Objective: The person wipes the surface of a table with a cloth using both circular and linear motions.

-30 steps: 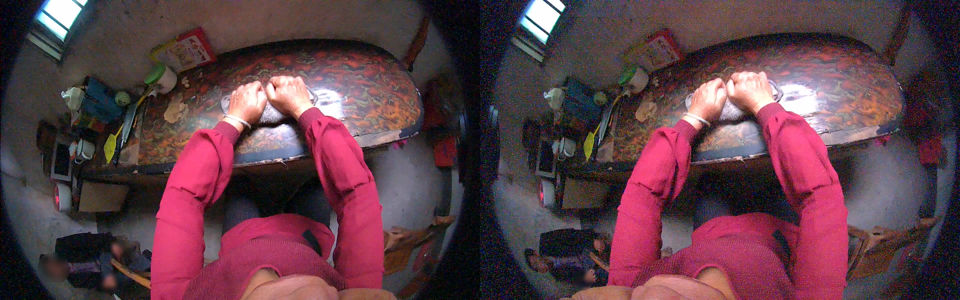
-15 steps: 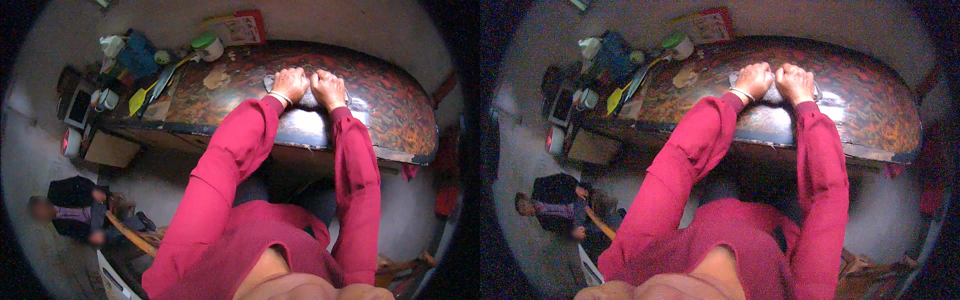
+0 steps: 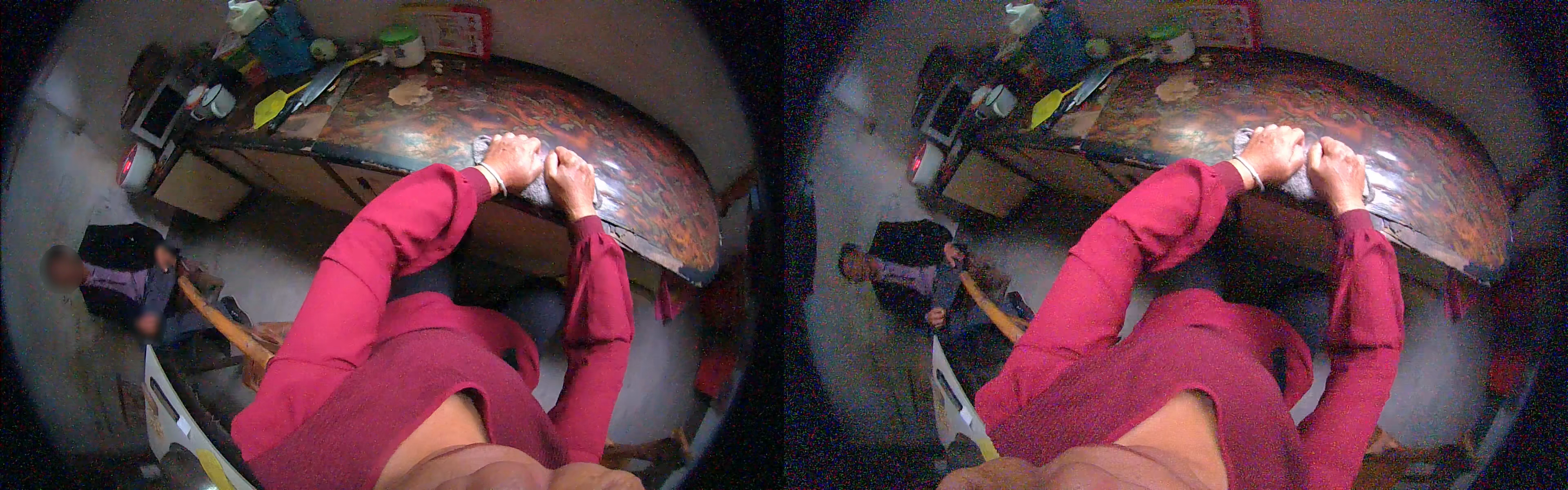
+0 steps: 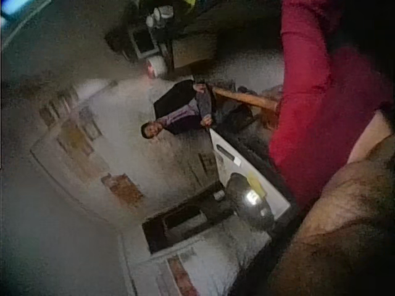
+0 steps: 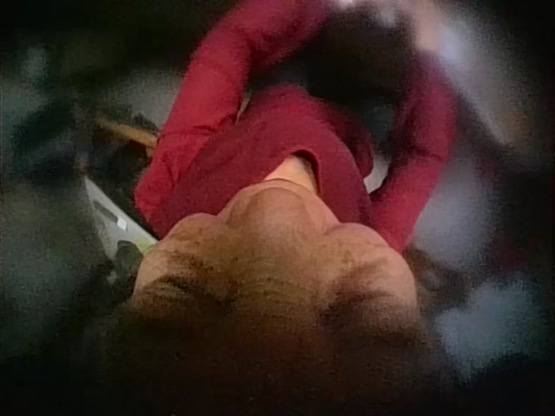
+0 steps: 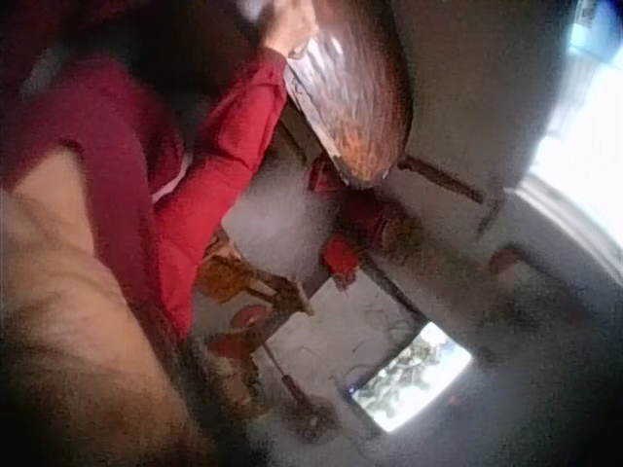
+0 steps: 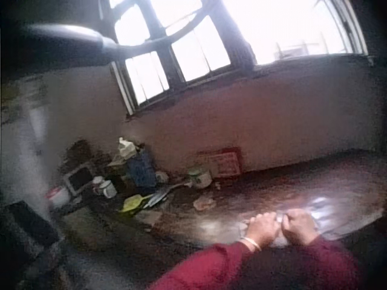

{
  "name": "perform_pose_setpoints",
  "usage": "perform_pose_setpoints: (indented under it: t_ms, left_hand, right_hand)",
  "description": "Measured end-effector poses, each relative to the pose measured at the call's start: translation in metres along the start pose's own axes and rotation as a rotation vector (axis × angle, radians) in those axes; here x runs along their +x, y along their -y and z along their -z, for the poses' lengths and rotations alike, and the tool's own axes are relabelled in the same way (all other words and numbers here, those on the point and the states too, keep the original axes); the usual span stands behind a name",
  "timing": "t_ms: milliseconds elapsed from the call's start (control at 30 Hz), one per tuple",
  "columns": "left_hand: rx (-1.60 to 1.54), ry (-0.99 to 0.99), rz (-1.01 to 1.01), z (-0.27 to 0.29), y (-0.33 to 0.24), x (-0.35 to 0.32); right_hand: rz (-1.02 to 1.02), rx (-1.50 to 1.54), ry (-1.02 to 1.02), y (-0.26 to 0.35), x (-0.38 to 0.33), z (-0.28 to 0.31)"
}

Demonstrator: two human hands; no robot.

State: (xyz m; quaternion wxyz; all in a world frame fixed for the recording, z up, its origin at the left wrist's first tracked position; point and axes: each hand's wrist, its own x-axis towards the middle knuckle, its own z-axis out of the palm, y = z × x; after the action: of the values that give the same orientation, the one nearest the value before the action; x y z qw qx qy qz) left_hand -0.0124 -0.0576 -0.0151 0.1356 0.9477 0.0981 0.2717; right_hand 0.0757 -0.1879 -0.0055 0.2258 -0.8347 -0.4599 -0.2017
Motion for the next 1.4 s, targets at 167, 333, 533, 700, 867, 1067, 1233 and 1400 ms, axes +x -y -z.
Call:
perform_pose_setpoints:
  t_ms: [167, 333, 533, 700, 867, 1067, 1233, 1400]
  left_hand:
    - [-0.003, 0.045, -0.029, -0.008, 0.005, 0.008]
    - [0.023, 0.134, 0.062, -0.013, 0.011, 0.036]
    - [0.017, 0.158, 0.106, -0.023, 0.026, 0.073]
    - [0.007, 0.093, 0.114, -0.035, 0.036, 0.097]
    - [0.006, 0.065, 0.170, -0.042, 0.041, 0.101]
    - [0.013, -0.007, 0.136, -0.032, 0.030, 0.084]
    - [0.036, -0.036, 0.075, -0.023, 0.020, 0.054]
    - [0.026, 0.048, 0.053, -0.006, 0.006, 0.031]
  right_hand:
    - [-0.043, 0.205, -0.028, -0.009, 0.007, -0.009]
    - [-0.170, 0.124, 0.037, -0.012, 0.035, -0.010]
    - [-0.191, 0.097, 0.073, -0.034, 0.068, -0.028]
    - [-0.222, 0.085, 0.041, -0.042, 0.090, -0.034]
    - [-0.214, 0.075, 0.064, -0.033, 0.092, -0.025]
    - [-0.219, 0.031, -0.022, -0.028, 0.074, -0.025]
    - [-0.139, 0.134, -0.017, -0.021, 0.047, -0.015]
    - [-0.060, 0.249, -0.073, -0.016, 0.022, -0.011]
